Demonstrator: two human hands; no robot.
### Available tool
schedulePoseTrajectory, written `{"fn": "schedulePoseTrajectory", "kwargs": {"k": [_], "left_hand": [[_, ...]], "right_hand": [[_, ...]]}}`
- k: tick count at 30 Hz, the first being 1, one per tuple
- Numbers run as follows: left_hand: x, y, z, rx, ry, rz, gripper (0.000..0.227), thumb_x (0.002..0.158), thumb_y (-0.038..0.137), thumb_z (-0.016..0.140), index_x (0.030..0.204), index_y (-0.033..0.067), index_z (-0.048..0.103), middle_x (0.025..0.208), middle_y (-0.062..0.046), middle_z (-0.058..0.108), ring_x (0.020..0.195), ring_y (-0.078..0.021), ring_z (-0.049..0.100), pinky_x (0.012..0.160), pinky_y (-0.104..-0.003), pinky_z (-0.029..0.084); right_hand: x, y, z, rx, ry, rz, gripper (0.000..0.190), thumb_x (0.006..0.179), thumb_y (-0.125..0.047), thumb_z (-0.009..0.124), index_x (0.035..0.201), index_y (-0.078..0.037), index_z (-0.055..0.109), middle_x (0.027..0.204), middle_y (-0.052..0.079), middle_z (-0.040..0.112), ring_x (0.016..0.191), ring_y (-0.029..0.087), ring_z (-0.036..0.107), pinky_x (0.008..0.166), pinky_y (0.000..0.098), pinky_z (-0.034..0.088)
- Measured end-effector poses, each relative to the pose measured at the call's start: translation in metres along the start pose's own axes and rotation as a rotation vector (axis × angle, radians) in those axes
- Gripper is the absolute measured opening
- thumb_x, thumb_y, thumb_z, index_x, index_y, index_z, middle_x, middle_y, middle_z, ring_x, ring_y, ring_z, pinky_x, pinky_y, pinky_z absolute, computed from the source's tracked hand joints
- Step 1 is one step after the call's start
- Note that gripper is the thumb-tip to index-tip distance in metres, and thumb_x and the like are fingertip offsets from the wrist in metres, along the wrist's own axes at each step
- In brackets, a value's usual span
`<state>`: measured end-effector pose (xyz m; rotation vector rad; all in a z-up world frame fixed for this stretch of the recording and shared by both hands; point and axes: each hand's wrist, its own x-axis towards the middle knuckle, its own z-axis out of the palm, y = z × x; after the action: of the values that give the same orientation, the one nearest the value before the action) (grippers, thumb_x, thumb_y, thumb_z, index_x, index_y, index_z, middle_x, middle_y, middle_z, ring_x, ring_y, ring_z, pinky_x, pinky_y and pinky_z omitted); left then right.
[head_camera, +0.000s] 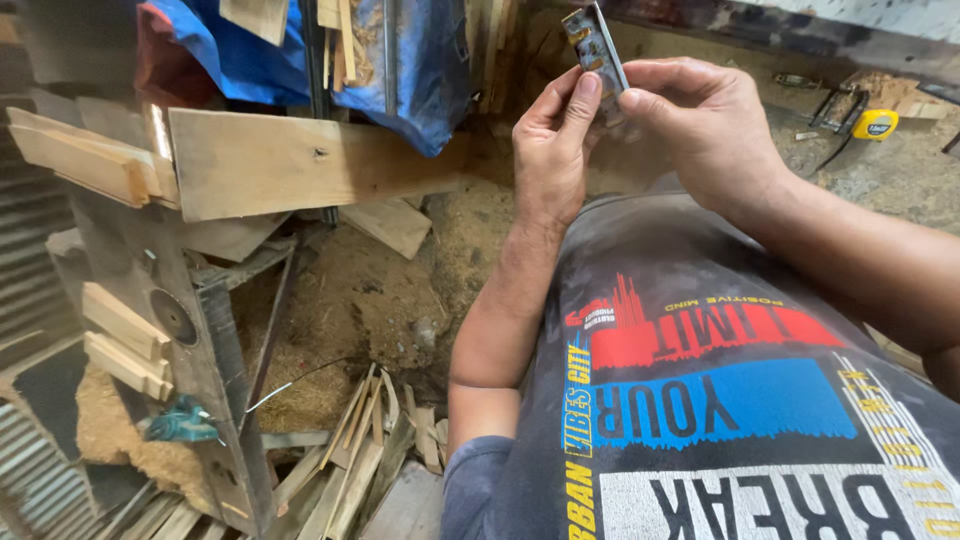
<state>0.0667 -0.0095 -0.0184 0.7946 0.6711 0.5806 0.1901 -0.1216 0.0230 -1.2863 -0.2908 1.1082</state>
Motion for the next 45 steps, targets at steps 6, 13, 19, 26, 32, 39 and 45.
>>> {"fn": "schedulePoseTrajectory", "kwargs": {"k": [6, 13, 19, 26, 32, 39, 45], "left_hand": [[0.023, -0.019, 0.032, 0.194, 0.033, -0.005, 0.028, 0.106, 0.015, 0.069, 0.128, -0.0023, 0.071, 0.108, -0.004, 0.073, 0.094, -0.0097, 0.063, 0.084, -0.025, 0.053], [0.053, -0.033, 0.06, 0.102, -0.034, -0.103, 0.025, 0.107, 0.013, 0.068, 0.126, -0.0039, 0.069, 0.107, -0.006, 0.072, 0.095, -0.0123, 0.065, 0.084, -0.029, 0.055], [0.1, -0.025, 0.054, -0.002, -0.203, -0.297, 0.029, 0.107, 0.01, 0.067, 0.131, -0.0044, 0.066, 0.116, -0.011, 0.072, 0.102, -0.0178, 0.069, 0.092, -0.037, 0.06], [0.2, -0.01, 0.054, 0.078, -0.324, -0.371, 0.026, 0.103, 0.013, 0.068, 0.124, -0.0034, 0.068, 0.109, -0.009, 0.073, 0.094, -0.0177, 0.071, 0.08, -0.039, 0.064], [0.287, 0.021, 0.036, 0.171, -0.403, -0.467, 0.027, 0.104, 0.014, 0.069, 0.124, -0.0035, 0.07, 0.108, -0.005, 0.073, 0.092, -0.0122, 0.068, 0.079, -0.03, 0.059], [0.327, 0.036, 0.008, 0.289, -0.45, -0.399, 0.03, 0.103, 0.015, 0.073, 0.124, -0.0059, 0.072, 0.108, -0.005, 0.074, 0.097, -0.0101, 0.066, 0.087, -0.026, 0.054], [0.334, 0.041, 0.004, 0.289, -0.455, -0.444, 0.034, 0.103, 0.015, 0.074, 0.128, -0.0074, 0.071, 0.11, -0.007, 0.075, 0.097, -0.011, 0.065, 0.086, -0.026, 0.054]], "right_hand": [[0.023, -0.013, -0.045, 0.355, -0.074, 0.173, 0.028, 0.099, -0.006, 0.071, 0.126, -0.002, 0.069, 0.112, 0.004, 0.073, 0.096, 0.012, 0.068, 0.085, 0.0311, 0.059], [0.043, -0.018, -0.084, 0.484, -0.006, 0.245, 0.032, 0.098, -0.002, 0.07, 0.13, -0.002, 0.067, 0.116, 0.006, 0.072, 0.101, 0.015, 0.069, 0.09, 0.0326, 0.058], [0.069, -0.019, -0.097, 0.498, 0.069, 0.22, 0.035, 0.095, -0.003, 0.072, 0.129, 0.0, 0.066, 0.114, 0.005, 0.072, 0.096, 0.012, 0.068, 0.083, 0.0292, 0.056], [0.133, -0.023, -0.076, 0.466, 0.311, 0.051, 0.035, 0.095, -0.004, 0.074, 0.129, 0.002, 0.068, 0.109, 0.005, 0.073, 0.092, 0.011, 0.067, 0.081, 0.0263, 0.056], [0.203, -0.044, -0.042, 0.392, 0.428, 0.019, 0.034, 0.094, -0.006, 0.075, 0.127, 0.0, 0.07, 0.11, 0.004, 0.074, 0.09, 0.009, 0.068, 0.08, 0.0246, 0.056], [0.239, -0.043, -0.012, 0.291, 0.501, 0.011, 0.033, 0.099, -0.007, 0.075, 0.131, 0.0, 0.07, 0.112, 0.003, 0.074, 0.094, 0.008, 0.067, 0.083, 0.0239, 0.056], [0.245, -0.04, 0.0, 0.43, 0.553, 0.031, 0.031, 0.097, -0.006, 0.075, 0.128, -0.002, 0.069, 0.11, 0.003, 0.073, 0.093, 0.009, 0.068, 0.082, 0.0264, 0.058]]}}
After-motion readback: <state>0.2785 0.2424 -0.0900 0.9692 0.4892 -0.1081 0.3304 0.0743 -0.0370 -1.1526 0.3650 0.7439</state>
